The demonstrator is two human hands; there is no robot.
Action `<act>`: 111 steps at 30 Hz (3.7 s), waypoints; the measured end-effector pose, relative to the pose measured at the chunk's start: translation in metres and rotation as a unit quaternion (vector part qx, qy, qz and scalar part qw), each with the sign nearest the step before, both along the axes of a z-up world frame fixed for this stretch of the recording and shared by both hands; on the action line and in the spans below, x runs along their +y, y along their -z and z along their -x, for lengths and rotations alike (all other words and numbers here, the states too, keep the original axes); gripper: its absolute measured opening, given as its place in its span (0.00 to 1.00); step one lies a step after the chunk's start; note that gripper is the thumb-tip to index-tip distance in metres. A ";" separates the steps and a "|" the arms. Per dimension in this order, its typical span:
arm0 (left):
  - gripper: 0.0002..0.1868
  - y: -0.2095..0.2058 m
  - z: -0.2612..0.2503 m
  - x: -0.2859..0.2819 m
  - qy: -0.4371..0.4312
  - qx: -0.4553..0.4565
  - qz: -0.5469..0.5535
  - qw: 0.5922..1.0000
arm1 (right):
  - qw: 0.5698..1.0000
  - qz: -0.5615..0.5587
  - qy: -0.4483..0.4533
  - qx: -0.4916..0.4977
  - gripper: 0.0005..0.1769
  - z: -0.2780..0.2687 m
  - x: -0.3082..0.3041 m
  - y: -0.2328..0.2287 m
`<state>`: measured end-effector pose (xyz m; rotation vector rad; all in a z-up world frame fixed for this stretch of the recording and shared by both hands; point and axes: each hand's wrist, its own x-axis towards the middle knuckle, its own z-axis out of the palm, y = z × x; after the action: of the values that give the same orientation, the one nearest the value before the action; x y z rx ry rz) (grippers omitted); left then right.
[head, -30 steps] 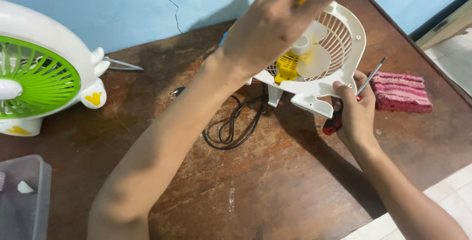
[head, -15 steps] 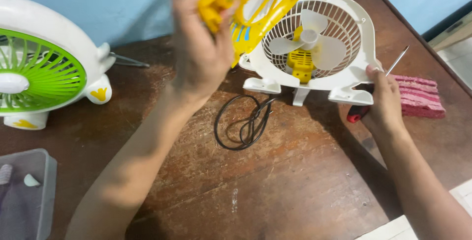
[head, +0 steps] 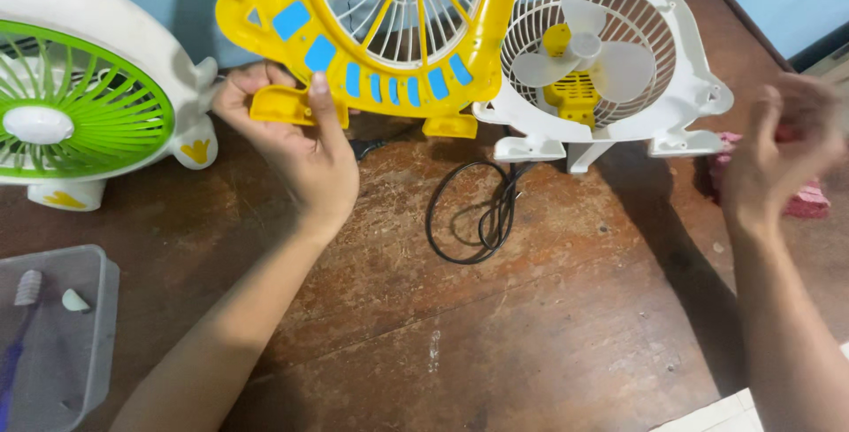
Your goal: The person disassembles a small electric fan on a wooden table. Using a screwdriver, they remove screws from the rear housing, separate the front and rear grilles, and then wipe the front grille with a cloth.
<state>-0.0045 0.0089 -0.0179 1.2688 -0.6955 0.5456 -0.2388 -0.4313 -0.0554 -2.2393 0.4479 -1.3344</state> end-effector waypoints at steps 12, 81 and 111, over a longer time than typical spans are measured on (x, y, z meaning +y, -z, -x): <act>0.17 0.038 0.023 0.027 -0.050 0.111 0.008 0.993 | 0.910 0.149 -0.176 0.346 0.11 -0.017 0.171 -0.029; 0.15 0.099 0.030 -0.001 -0.106 0.202 -0.023 0.973 | 0.677 0.145 -0.654 0.305 0.13 -0.210 0.591 -0.096; 0.34 0.084 -0.002 0.057 -0.124 0.149 -0.313 0.930 | 0.800 0.217 -0.412 0.378 0.17 -0.040 0.279 -0.053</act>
<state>-0.0029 0.0657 -0.1017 2.0104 -0.4632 0.3248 -0.1991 -0.1520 -0.0028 -2.7520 -0.6292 -0.0442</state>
